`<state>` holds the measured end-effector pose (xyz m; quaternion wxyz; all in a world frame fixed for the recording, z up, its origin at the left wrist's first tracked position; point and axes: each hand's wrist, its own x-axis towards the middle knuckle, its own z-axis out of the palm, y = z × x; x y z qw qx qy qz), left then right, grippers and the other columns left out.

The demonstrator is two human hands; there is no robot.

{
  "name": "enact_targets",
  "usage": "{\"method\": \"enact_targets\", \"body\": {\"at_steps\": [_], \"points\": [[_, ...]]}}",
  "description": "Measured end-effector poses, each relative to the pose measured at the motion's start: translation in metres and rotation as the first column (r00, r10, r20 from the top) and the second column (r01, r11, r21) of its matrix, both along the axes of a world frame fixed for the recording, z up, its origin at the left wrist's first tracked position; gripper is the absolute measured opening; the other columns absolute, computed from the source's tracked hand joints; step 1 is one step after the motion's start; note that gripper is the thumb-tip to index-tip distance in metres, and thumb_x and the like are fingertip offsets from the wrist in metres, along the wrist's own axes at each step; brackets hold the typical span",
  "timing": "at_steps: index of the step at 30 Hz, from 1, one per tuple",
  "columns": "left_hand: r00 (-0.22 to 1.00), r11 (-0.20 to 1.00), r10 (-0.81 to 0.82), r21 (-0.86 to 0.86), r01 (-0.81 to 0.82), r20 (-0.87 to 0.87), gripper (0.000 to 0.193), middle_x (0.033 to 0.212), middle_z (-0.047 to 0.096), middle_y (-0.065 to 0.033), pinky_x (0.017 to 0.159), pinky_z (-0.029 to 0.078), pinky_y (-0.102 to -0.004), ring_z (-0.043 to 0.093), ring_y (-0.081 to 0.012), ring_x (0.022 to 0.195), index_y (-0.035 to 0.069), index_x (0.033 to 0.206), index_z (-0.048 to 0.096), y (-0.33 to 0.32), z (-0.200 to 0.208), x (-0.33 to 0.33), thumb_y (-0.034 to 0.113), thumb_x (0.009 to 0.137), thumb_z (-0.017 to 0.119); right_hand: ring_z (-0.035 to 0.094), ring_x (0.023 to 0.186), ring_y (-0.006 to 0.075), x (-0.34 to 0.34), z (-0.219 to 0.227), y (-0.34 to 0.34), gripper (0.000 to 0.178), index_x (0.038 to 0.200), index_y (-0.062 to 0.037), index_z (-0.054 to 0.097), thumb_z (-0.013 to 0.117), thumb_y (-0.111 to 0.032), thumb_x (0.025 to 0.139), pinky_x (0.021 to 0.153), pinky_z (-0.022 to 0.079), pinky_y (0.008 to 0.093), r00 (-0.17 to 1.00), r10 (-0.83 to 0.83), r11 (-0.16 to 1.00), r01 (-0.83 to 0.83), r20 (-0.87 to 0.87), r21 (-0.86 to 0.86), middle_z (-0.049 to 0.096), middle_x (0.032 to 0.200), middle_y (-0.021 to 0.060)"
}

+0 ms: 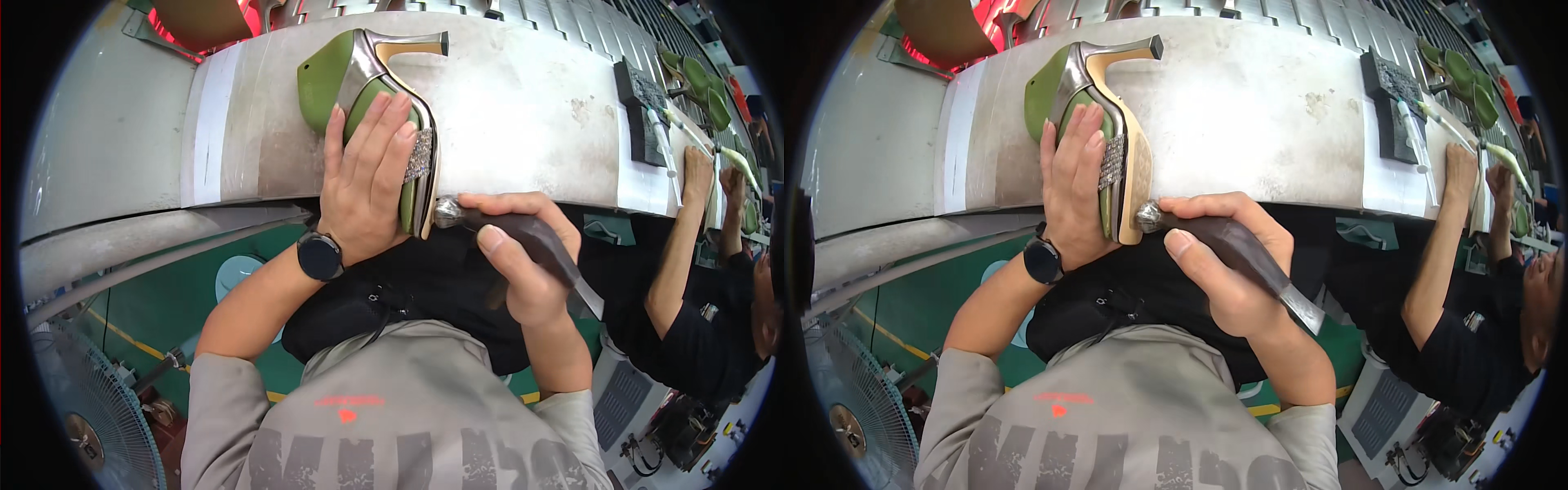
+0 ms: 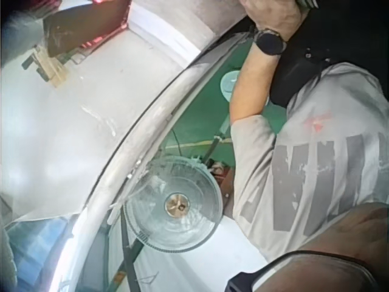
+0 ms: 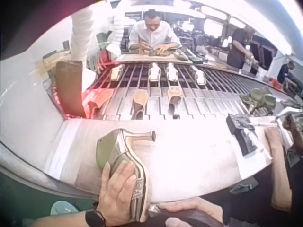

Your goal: The person assembles high-heeled shoes by hammering the edges of the upper material onto the heel structure, applying adhesive to a sole component, and pressing the sole onto the bottom of the shoe.

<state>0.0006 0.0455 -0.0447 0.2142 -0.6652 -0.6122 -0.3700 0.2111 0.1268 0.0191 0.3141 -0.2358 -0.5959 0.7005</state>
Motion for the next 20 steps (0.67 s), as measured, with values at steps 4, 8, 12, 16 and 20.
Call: {"method": "enact_targets", "body": {"at_steps": [4, 8, 12, 16, 20], "points": [[0.999, 0.999, 0.048, 0.006, -0.048, -0.015, 0.072, 0.150, 0.051, -0.0279, 0.120, 0.023, -0.0663, 0.050, -0.0430, 0.140, -0.002, 0.149, 0.039, -0.005, -0.006, 0.000, 0.045, 0.100, 0.063, 0.069, 0.103, 0.0162, -0.005, 0.018, 0.020, 0.024, 0.112, 0.0072, 0.066, 0.072, 0.000, 0.090, 0.094, 0.054, 0.0296, 0.999, 0.021, 1.000, -0.020, 0.046, -0.012, 0.075, 0.116, 0.0191], [0.997, 0.998, 0.037, -0.044, -0.040, -0.065, 0.097, 0.150, 0.047, -0.0308, 0.119, 0.026, -0.0675, 0.049, -0.0487, 0.139, -0.001, 0.155, 0.029, -0.005, -0.006, 0.000, 0.052, 0.089, 0.076, 0.070, 0.104, 0.0197, -0.015, 0.040, 0.043, 0.027, 0.112, 0.0069, 0.065, 0.073, -0.003, 0.088, 0.095, 0.054, 0.0316, 1.000, 0.002, 0.997, -0.004, 0.024, 0.072, 0.074, 0.116, 0.0215], [0.998, 0.998, 0.035, -0.056, -0.038, -0.061, 0.095, 0.151, 0.044, -0.0316, 0.119, 0.024, -0.0699, 0.048, -0.0494, 0.140, -0.001, 0.156, 0.027, -0.007, -0.008, 0.000, 0.049, 0.091, 0.075, 0.070, 0.106, 0.0305, -0.034, 0.061, 0.060, 0.039, 0.110, 0.0058, 0.062, 0.069, -0.023, 0.085, 0.103, 0.051, 0.0397, 0.978, 0.013, 0.986, -0.047, 0.210, 0.161, 0.072, 0.113, 0.0296], [0.999, 0.996, 0.034, -0.076, -0.037, -0.040, 0.093, 0.151, 0.043, -0.0324, 0.118, 0.024, -0.0713, 0.047, -0.0500, 0.140, -0.002, 0.155, 0.028, -0.007, -0.012, 0.000, 0.046, 0.091, 0.075, 0.072, 0.102, 0.0304, -0.057, 0.062, 0.086, 0.037, 0.109, 0.0056, 0.062, 0.067, -0.023, 0.085, 0.099, 0.054, 0.0389, 0.937, 0.146, 0.950, -0.223, 0.318, 0.220, 0.074, 0.109, 0.0272], [1.000, 0.997, 0.019, -0.070, -0.020, -0.024, 0.090, 0.150, 0.044, -0.0324, 0.117, 0.022, -0.0734, 0.046, -0.0511, 0.141, -0.001, 0.154, 0.029, -0.010, -0.014, -0.002, 0.045, 0.091, 0.075, 0.073, 0.102, 0.0326, -0.077, 0.053, 0.099, 0.039, 0.111, 0.0064, 0.063, 0.068, -0.023, 0.086, 0.101, 0.056, 0.0419, 0.887, 0.333, 0.929, -0.367, 0.321, 0.051, 0.074, 0.109, 0.0256]]}}
